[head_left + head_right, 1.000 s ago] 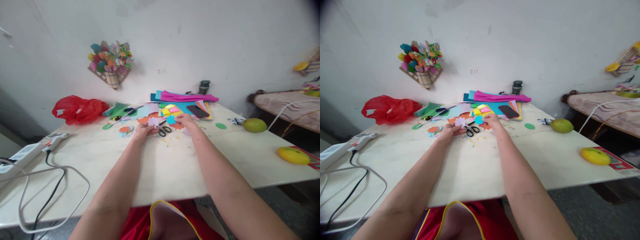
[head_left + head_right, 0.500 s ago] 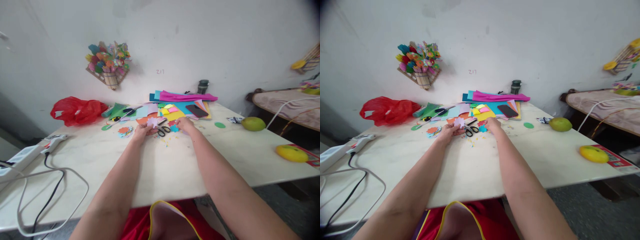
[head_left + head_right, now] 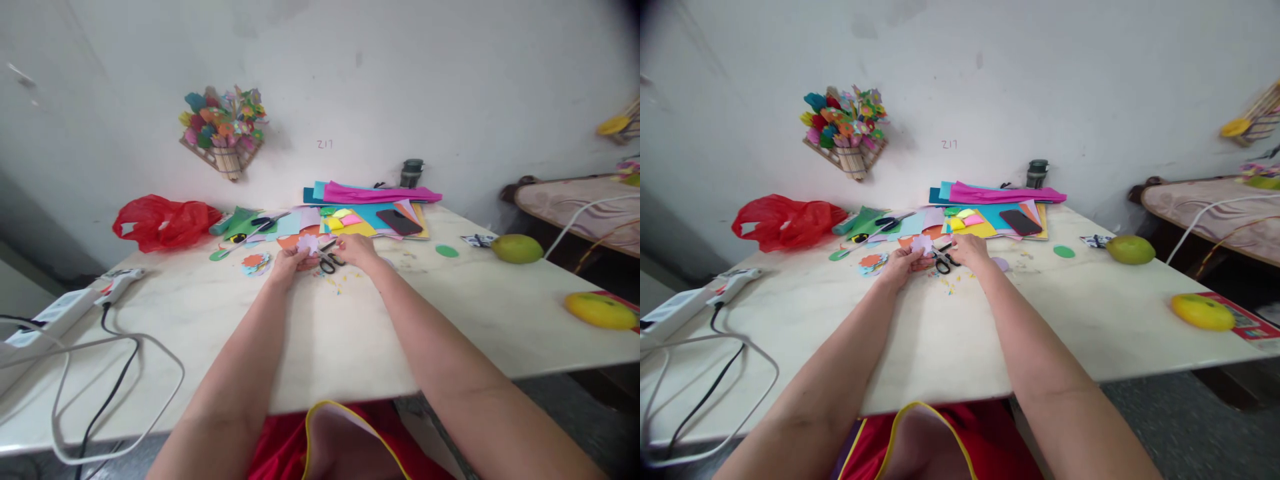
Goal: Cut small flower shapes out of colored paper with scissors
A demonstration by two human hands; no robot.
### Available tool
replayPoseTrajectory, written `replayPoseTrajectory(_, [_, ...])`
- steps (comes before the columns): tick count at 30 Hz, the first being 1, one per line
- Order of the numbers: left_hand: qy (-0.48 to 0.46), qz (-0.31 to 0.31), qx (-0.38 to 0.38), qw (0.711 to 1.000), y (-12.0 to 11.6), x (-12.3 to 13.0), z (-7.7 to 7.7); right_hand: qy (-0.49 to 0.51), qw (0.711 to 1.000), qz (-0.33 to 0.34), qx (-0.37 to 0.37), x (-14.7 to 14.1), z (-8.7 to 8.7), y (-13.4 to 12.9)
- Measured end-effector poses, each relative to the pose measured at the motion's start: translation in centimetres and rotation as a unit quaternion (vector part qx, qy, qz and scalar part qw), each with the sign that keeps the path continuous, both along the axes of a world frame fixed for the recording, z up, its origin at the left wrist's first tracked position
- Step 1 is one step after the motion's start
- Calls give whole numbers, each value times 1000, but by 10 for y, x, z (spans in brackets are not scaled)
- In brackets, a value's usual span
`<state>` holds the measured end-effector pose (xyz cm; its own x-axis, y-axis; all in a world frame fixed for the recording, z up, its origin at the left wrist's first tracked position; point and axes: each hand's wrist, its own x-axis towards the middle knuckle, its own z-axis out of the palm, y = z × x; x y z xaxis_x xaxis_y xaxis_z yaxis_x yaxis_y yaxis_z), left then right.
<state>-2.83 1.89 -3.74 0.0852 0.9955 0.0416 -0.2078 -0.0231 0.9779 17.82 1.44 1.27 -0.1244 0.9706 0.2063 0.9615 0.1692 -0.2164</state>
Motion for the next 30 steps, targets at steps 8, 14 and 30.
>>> replayPoseTrajectory(8, [-23,12,-8,1000,-2,-1,2,-88,993,64,-39,-29,-3,-18])
replayPoseTrajectory(14, [-40,25,-16,999,-3,2,2,-72,995,61,-34,-31,-4,-18])
replayPoseTrajectory(30, [-68,19,-18,997,-5,1,4,519,842,30,-144,-32,-6,-4])
